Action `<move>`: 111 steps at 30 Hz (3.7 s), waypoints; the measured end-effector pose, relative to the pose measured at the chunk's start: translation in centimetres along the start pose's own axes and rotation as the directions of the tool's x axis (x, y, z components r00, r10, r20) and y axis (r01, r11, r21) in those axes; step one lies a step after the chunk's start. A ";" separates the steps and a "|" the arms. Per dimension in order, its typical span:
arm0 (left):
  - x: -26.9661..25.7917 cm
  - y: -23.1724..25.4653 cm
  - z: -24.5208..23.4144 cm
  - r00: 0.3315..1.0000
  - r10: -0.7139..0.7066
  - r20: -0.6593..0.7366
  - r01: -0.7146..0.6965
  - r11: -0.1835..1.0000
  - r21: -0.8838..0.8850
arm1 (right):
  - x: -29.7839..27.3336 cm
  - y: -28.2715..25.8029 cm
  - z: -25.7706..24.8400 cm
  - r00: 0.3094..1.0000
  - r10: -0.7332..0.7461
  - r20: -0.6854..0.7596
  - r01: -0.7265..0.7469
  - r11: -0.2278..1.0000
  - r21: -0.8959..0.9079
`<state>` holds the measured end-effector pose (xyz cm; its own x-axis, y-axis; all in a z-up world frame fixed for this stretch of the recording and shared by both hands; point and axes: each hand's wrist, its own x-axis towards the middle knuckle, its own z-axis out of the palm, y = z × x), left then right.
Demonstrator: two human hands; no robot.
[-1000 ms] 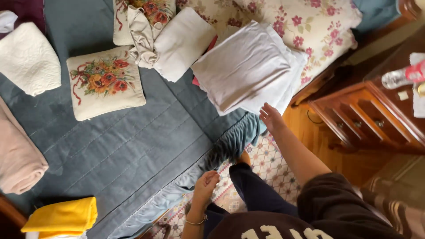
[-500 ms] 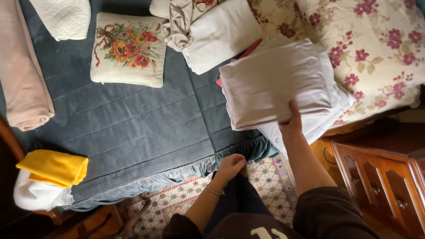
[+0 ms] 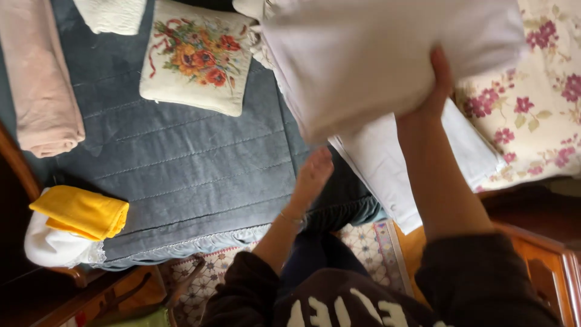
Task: The person folds several pieces of fabric on a bed. They unfold and refold a white cloth with floral embroidery, then fold a pink towel with butterfly patterns, placing each item neatly on the bed.
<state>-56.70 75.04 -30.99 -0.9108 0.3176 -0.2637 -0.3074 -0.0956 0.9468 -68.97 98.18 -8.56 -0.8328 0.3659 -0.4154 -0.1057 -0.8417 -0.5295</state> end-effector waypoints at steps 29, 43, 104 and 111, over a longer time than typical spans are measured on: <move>13.6 -16.5 8.6 0.848 -0.296 -0.441 0.348 0.936 0.041 | -7.7 -1.1 -57.3 0.747 -0.204 -0.633 -0.424 0.588 -0.689; 10.9 -17.6 17.8 0.597 0.105 -0.796 0.301 0.890 0.343 | -6.3 -3.0 -52.3 0.713 -0.262 -0.650 -0.378 0.637 -0.672; 14.4 -10.7 2.2 0.719 -0.049 -0.693 0.289 0.929 0.233 | 0.3 -6.9 -36.9 0.957 -0.180 -0.226 -0.139 0.398 -0.907; 11.3 -19.2 15.9 0.912 0.169 -0.374 0.098 0.796 0.598 | -9.4 -3.5 -58.0 0.848 -0.336 -0.409 -0.288 0.354 -0.890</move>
<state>-56.71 95.49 -49.19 -0.9855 -0.0794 -0.1497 -0.1691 0.5190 0.8379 -29.25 120.69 -45.65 -0.4488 0.7560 -0.4766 0.6861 -0.0502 -0.7258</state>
